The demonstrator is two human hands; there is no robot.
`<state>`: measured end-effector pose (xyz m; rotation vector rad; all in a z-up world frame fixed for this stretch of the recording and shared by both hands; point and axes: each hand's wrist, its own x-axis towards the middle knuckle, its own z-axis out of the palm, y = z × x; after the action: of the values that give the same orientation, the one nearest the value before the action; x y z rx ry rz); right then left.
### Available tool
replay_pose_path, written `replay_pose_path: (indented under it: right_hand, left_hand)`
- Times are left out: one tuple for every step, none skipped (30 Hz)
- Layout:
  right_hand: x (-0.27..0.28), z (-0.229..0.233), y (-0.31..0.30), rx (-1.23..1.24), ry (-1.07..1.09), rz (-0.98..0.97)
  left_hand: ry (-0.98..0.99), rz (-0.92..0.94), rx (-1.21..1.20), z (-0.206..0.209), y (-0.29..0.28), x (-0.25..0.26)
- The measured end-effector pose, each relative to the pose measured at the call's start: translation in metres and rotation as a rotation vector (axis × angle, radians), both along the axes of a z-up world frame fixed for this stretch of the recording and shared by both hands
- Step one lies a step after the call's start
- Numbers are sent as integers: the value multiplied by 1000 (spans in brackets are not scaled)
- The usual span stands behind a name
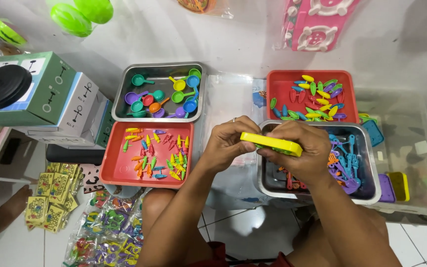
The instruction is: The person sits on the floor and packs small plastic toys, including colorful spoons and forks, into clear plastic bags. They also handle a yellow plastic toy with green wheels, turning it over in their hands before placing it into a bag.
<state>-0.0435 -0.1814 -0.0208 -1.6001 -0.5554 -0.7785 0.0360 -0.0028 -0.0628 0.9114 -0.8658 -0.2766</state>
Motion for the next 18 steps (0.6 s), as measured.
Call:
replay_pose_path:
  right_hand:
    - [-1, 2, 2, 11, -21, 9]
    - [-1, 2, 4, 14, -21, 8]
    - [-1, 3, 6, 11, -33, 1]
    - [-1, 3, 7, 9, -44, -6]
    - [-2, 3, 8, 11, -44, -7]
    - [-2, 2, 8, 18, -50, -9]
    - [-3, 2, 9, 25, -57, -11]
    - [-2, 2, 8, 27, -56, -11]
    - [-2, 3, 8, 24, -53, -11]
    - [-1, 3, 7, 19, -50, -11]
    - [-2, 4, 7, 20, -50, -11]
    - [-2, 5, 6, 19, -31, -18]
    - [-2, 6, 6, 18, -12, -26]
    - [-1, 3, 5, 17, -12, -24]
    - [0, 1, 5, 40, 0, -10]
    - [1, -1, 4, 63, 11, 3]
    - [1, 1, 7, 61, 10, 4]
    - [1, 2, 9, 124, 24, 0]
  left_hand:
    - [12, -16, -21, 0, 0, 0]
    - [11, -18, -19, -4, -1, 1]
    - [37, -55, -59, -7, -1, 2]
    - [64, -91, -99, -11, -1, 4]
    - [65, -92, -97, -13, -2, 4]
    - [61, -97, -104, -15, -3, 4]
    - [57, -103, -111, -16, -3, 4]
    - [58, -103, -109, -15, -4, 3]
    - [59, -84, -104, -15, -4, 2]
    - [61, -66, -100, -14, -5, 1]
    - [62, -66, -99, -10, -5, -1]
    - [55, -34, -80, -6, -5, -2]
    - [49, -2, -61, -3, -6, -3]
    - [50, -1, -62, -2, -5, -3]
    - [48, 17, -52, -2, -5, -3]
    - [46, 34, -43, -1, -4, -2]
    - [45, 36, -45, 0, -4, -3]
    - [45, 56, -30, 1, -4, -3]
